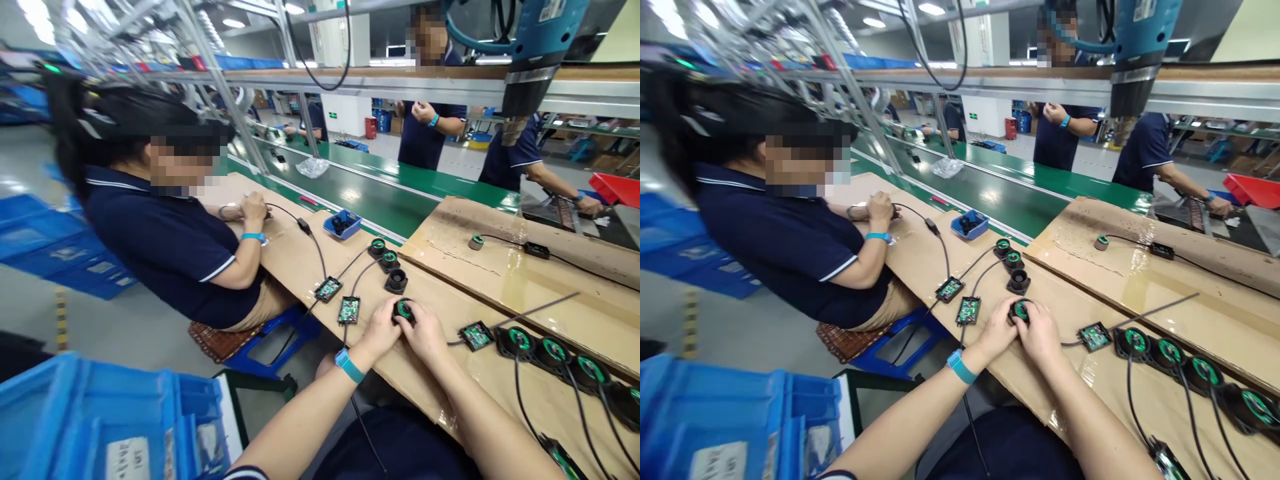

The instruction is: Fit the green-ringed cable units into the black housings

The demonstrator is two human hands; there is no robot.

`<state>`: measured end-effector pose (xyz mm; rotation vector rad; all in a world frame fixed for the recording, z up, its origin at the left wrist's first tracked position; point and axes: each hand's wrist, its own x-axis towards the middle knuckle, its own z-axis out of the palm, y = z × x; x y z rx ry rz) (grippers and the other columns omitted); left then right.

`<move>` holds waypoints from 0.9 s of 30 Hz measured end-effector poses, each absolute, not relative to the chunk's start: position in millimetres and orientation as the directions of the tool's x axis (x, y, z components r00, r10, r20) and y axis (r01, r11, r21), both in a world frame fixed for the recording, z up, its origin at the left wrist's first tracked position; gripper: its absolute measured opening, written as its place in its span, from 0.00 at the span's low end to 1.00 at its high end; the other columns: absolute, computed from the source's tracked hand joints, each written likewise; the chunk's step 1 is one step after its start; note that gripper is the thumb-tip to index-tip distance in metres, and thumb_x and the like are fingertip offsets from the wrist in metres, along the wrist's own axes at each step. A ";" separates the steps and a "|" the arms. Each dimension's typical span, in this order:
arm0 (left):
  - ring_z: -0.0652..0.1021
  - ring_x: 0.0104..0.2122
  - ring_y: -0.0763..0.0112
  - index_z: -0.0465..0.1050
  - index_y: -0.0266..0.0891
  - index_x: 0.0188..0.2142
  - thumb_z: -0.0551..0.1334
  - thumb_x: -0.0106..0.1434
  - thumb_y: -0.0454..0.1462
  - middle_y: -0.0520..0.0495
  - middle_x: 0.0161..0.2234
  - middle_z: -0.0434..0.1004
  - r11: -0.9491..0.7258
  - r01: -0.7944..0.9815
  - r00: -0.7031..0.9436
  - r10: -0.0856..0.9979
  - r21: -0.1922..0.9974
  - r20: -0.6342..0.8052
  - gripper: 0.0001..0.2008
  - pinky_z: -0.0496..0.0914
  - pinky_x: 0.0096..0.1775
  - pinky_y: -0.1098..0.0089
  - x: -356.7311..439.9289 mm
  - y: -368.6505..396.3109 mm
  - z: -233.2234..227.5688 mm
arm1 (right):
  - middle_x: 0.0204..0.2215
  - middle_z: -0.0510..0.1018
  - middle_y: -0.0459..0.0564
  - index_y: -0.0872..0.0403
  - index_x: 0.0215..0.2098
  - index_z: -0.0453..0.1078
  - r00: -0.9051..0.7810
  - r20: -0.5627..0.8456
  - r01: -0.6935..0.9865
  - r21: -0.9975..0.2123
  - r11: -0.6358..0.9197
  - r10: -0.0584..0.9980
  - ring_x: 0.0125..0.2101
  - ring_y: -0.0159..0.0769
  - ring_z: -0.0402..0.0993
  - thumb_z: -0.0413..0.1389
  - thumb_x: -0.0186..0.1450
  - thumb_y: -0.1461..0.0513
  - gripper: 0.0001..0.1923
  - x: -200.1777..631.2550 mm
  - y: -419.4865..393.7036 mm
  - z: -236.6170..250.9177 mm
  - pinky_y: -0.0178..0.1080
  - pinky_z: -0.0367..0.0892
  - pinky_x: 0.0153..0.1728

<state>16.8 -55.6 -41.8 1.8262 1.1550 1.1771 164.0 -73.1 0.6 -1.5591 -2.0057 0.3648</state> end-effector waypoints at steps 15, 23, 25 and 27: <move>0.64 0.64 0.43 0.50 0.44 0.66 0.81 0.36 0.49 0.33 0.63 0.61 -0.394 0.311 0.138 0.919 0.865 0.369 0.62 0.62 0.64 0.42 14.7 -54.8 -51.4 | 0.40 0.80 0.59 0.57 0.43 0.79 -0.199 0.548 0.893 -0.240 0.380 0.812 0.39 0.47 0.74 0.57 0.68 0.53 0.16 195.1 -52.5 13.0 0.47 0.71 0.43; 0.64 0.64 0.44 0.51 0.44 0.66 0.81 0.39 0.44 0.34 0.63 0.61 -0.417 0.370 0.155 0.909 0.830 0.388 0.60 0.63 0.63 0.42 15.4 -56.5 -50.6 | 0.43 0.78 0.60 0.57 0.48 0.77 -0.201 0.451 0.908 -0.247 0.338 0.869 0.41 0.48 0.72 0.53 0.70 0.54 0.18 185.8 -56.9 15.3 0.48 0.69 0.46; 0.64 0.64 0.45 0.50 0.44 0.66 0.80 0.43 0.41 0.34 0.63 0.62 -0.441 0.403 0.178 0.897 0.802 0.404 0.57 0.63 0.64 0.42 15.9 -56.6 -50.6 | 0.41 0.78 0.61 0.57 0.45 0.78 -0.180 0.370 0.927 -0.247 0.284 0.911 0.41 0.48 0.73 0.53 0.70 0.57 0.16 182.7 -58.1 13.2 0.47 0.69 0.45; 0.65 0.64 0.46 0.50 0.44 0.66 0.78 0.47 0.39 0.34 0.62 0.62 -0.460 0.431 0.202 0.888 0.777 0.414 0.54 0.63 0.63 0.42 15.9 -56.7 -50.3 | 0.41 0.78 0.62 0.58 0.43 0.79 -0.185 0.278 0.934 -0.249 0.257 0.942 0.40 0.48 0.74 0.53 0.70 0.59 0.15 181.2 -59.4 10.7 0.46 0.70 0.44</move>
